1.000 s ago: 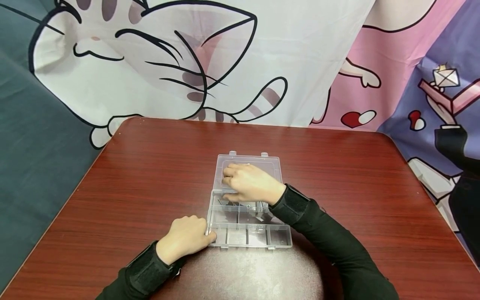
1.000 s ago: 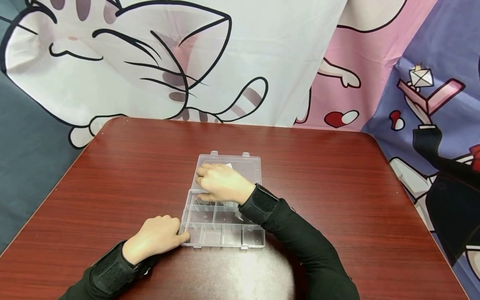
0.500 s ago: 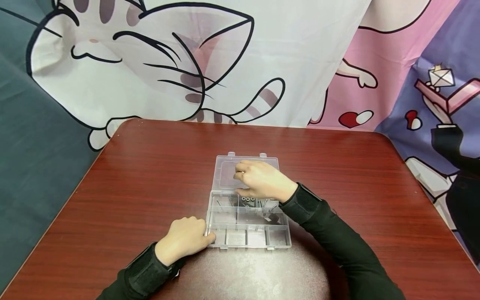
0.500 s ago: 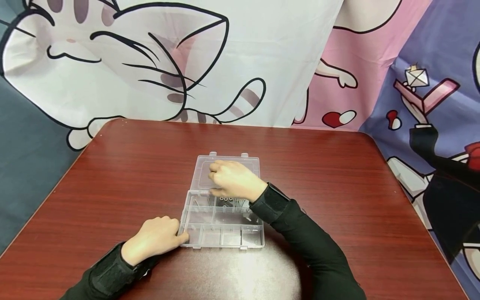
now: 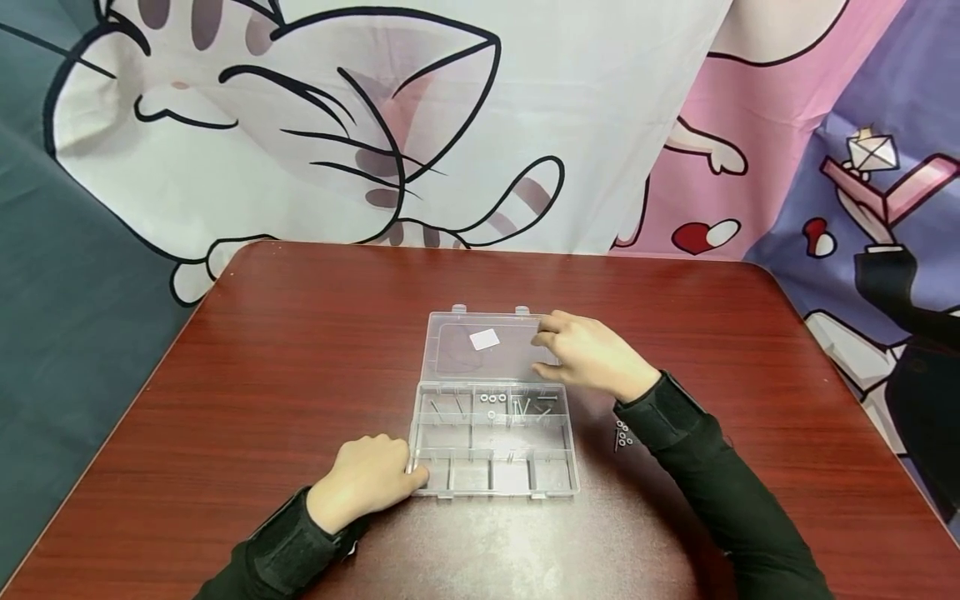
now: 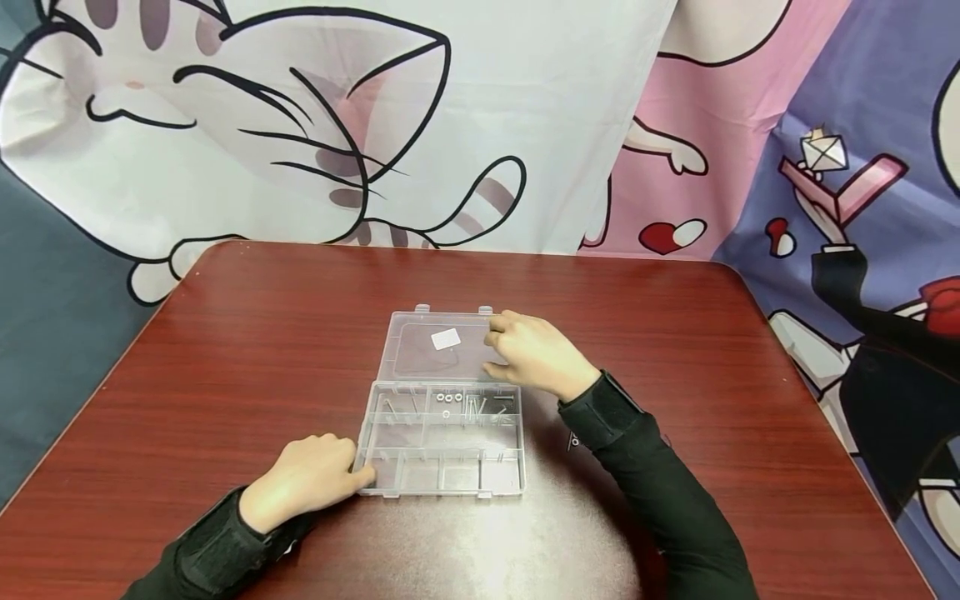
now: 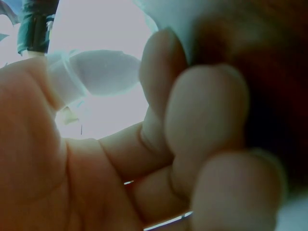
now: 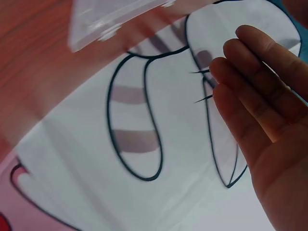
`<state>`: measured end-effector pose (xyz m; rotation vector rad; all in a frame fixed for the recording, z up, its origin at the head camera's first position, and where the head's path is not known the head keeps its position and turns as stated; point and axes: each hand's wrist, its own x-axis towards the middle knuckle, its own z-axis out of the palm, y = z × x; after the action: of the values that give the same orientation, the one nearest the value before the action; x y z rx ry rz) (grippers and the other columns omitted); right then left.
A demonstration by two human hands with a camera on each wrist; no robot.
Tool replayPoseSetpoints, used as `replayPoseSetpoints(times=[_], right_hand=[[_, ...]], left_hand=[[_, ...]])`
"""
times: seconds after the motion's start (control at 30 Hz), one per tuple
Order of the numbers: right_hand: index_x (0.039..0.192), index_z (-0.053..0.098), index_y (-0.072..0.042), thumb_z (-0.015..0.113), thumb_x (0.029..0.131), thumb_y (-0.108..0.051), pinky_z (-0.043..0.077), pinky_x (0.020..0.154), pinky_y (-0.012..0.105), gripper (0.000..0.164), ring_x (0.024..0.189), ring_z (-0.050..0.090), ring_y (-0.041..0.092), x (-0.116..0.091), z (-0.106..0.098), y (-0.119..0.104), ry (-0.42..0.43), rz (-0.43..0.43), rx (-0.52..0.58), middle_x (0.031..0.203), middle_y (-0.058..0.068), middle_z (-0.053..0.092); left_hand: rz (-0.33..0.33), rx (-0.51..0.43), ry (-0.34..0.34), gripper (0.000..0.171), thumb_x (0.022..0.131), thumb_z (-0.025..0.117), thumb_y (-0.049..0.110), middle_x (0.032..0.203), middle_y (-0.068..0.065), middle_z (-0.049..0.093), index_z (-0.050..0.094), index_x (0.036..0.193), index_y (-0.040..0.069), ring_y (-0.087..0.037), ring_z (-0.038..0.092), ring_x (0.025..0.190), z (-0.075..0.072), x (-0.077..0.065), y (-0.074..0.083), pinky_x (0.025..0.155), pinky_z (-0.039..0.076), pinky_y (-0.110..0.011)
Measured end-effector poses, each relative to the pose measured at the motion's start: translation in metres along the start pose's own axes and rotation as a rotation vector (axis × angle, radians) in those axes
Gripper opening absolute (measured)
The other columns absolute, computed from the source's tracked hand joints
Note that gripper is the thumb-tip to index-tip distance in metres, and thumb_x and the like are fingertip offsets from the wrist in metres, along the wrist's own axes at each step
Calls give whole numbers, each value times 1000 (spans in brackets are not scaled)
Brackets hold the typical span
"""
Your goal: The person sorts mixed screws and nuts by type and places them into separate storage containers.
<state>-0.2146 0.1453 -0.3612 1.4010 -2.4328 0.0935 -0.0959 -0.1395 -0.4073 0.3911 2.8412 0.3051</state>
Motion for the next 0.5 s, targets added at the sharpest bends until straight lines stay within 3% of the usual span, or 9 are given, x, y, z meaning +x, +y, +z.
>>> replayPoseSetpoints(times=[0.3,0.5], right_hand=[[67,58,-8,71,71,-26,43,56,32,23,65,46,18,-36,3,10,5,69,-39,72,2,45],[69,59,-6,71,71,-29,44,56,34,25,66,48,19,-61,6,13,-42,137,-33,72,3,46]], left_hand=[[-7,-14,-8,34,75,53,33,52,0,42,41,49,15,-15,43,48,2,1,-1,44,36,-40],[0,-18,-14,35,75,54,33,52,0,43,40,49,15,-15,44,48,1,2,0,45,37,-40]])
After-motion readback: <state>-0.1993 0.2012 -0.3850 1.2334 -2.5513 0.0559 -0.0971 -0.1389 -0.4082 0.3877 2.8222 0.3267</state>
